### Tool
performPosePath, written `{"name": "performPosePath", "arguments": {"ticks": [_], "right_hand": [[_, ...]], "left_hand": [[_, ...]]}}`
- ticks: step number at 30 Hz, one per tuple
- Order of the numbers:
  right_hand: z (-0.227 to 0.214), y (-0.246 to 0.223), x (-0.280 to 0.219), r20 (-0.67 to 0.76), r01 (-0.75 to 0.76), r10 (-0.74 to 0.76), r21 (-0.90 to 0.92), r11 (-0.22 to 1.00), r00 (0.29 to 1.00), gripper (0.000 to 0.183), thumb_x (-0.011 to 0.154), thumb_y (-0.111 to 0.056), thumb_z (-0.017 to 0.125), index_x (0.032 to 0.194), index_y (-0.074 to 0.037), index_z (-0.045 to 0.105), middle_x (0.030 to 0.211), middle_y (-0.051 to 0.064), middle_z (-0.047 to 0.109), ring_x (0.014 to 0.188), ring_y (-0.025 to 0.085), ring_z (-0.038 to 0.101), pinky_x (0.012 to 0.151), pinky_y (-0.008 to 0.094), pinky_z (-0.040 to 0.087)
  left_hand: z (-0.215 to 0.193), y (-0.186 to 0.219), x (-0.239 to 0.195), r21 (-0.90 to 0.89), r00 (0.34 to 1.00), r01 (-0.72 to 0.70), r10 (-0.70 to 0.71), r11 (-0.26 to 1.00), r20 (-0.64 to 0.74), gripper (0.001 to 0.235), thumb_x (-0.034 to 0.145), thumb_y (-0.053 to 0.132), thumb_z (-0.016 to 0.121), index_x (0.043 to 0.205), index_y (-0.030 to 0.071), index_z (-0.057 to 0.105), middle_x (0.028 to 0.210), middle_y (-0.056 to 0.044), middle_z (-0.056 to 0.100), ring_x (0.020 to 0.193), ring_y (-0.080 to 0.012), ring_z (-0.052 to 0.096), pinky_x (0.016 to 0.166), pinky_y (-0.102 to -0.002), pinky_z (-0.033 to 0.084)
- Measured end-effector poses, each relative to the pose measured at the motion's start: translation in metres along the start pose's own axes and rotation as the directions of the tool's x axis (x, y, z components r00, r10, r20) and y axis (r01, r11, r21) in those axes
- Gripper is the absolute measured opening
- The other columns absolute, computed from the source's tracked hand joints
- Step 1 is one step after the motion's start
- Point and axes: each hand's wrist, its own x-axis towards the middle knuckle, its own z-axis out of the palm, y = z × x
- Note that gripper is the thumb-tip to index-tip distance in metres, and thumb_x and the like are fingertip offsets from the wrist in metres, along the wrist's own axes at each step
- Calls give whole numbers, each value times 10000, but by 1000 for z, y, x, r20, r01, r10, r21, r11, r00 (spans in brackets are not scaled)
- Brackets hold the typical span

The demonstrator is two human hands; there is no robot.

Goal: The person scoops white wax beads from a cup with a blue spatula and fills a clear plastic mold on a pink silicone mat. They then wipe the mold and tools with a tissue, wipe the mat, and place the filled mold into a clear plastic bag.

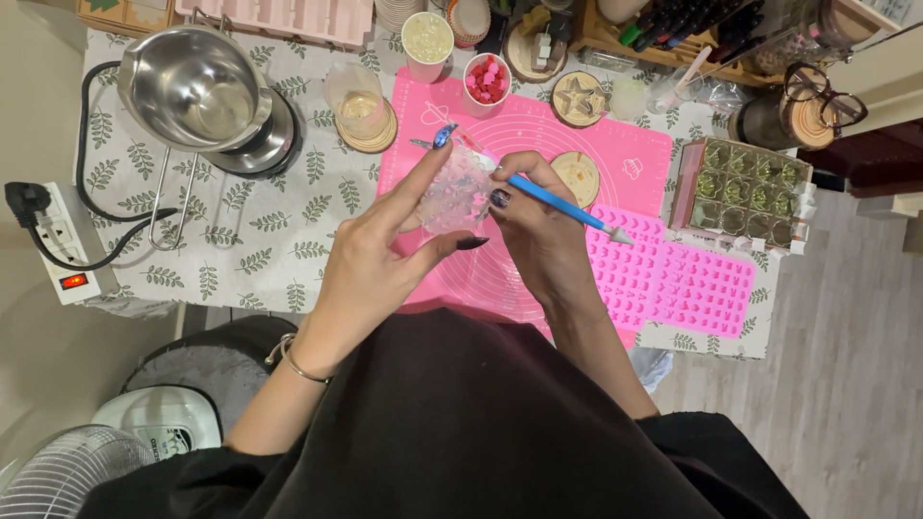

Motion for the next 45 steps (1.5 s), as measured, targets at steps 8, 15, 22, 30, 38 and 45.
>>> {"name": "performPosePath", "arguments": {"ticks": [8, 15, 22, 30, 38, 45], "right_hand": [[4, -3, -5, -12, -6, 6, 10, 1000, 1000, 167, 988, -16, 660, 1122, -56, 568, 1067, 38, 650, 1020, 94, 601, 966, 264, 470], [-3, 1, -7, -37, 2, -1, 17, 1000, 999, 164, 1003, 3, 671, 1126, -59, 582, 994, 16, 613, 922, 70, 557, 927, 247, 455], [5, 1, -6, -88, -55, 62, 87, 995, 994, 129, 979, -8, 656, 1082, -51, 590, 973, 6, 612, 899, 77, 573, 845, 238, 466], [12, 12, -3, -168, -10, -1, -64, 998, 986, 115, 995, 31, 601, 1081, -44, 583, 977, 44, 635, 937, 121, 624, 893, 281, 508], [11, 12, 2, -150, 3, -3, -5, 1000, 989, 145, 1022, 15, 617, 1150, -43, 584, 992, 28, 623, 926, 89, 580, 875, 260, 481], [8, 9, 3, -148, -59, 65, 47, 997, 987, 163, 1007, 12, 641, 1146, -54, 585, 1009, 33, 645, 910, 76, 622, 818, 215, 518]], "left_hand": [[-1, 13, -1, -183, 990, 141, -137, 973, 35, 728, 862, 46, 799, 1519, 108, 490, 1284, -115, 755, 1244, -204, 724, 1015, -313, 574], [2, 10, 0, -236, 983, 179, -165, 955, 77, 678, 871, 18, 776, 1493, 80, 514, 1300, -108, 747, 1250, -195, 710, 989, -304, 582], [5, 8, 0, -279, 978, 208, -191, 937, 87, 596, 914, 43, 779, 1464, 54, 547, 1333, -107, 726, 1231, -191, 711, 992, -295, 584], [-1, 4, 2, -29, 997, 77, -77, 997, 7, 572, 944, 164, 762, 1470, 122, 542, 1358, -161, 691, 1229, -304, 696, 1011, -350, 576], [-2, 13, 4, 69, 995, 97, -99, 993, 30, 563, 895, 210, 796, 1424, 202, 601, 1308, -130, 719, 1061, -319, 737, 833, -358, 604], [3, -3, -8, 234, 995, -100, 101, 967, 9, 545, 997, 174, 745, 1502, 144, 544, 1385, -171, 680, 1371, -482, 561, 1123, -467, 502]]}}
